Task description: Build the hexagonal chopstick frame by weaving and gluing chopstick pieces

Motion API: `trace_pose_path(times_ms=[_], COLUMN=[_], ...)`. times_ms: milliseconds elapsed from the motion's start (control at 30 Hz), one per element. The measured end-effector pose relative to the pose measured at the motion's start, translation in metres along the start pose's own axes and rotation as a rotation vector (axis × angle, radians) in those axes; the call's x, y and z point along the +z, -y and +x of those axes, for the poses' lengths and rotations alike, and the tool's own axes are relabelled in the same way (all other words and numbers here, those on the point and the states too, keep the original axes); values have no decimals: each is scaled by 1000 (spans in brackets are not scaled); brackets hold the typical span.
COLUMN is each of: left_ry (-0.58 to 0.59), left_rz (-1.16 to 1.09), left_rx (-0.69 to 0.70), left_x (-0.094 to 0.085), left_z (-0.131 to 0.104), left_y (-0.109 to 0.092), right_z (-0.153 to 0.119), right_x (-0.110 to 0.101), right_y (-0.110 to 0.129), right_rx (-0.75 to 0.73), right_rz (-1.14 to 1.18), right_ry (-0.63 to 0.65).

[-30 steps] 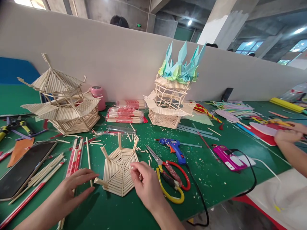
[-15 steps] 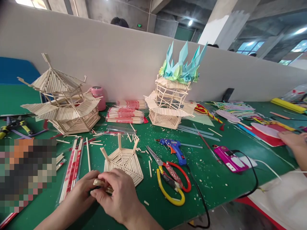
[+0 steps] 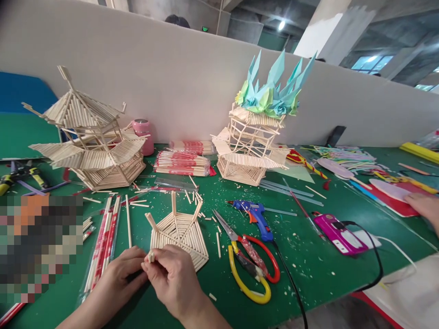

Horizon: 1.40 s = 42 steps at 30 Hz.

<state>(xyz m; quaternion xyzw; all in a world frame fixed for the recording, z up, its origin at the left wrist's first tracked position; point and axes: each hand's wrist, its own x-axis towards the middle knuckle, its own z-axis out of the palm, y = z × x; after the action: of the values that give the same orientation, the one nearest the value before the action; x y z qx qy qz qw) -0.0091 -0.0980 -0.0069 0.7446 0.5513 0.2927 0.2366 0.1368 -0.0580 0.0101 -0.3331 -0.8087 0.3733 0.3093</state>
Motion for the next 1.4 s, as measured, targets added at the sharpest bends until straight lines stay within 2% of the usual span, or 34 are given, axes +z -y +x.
trace_pose_path(times_ms=[633, 800, 900, 1033, 1200, 1400], left_ry=[-5, -2, 28, 63, 16, -109], left_rz=[-19, -45, -65, -59, -35, 143], left_rx=[8, -29, -70, -119, -115, -101], left_x=[2, 2, 0, -7, -16, -26], left_z=[2, 0, 1, 0, -13, -29], left_y=[4, 4, 0, -4, 6, 24], right_z=[0, -3, -8, -20, -37, -41], right_x=[4, 5, -2, -24, -52, -56], right_y=[-4, -4, -3, -5, -21, -37], right_rx=[28, 16, 45, 75, 108, 109], right_rz=[44, 32, 73, 36, -128, -234], right_ry=[-21, -2, -5, -103, -316, -393])
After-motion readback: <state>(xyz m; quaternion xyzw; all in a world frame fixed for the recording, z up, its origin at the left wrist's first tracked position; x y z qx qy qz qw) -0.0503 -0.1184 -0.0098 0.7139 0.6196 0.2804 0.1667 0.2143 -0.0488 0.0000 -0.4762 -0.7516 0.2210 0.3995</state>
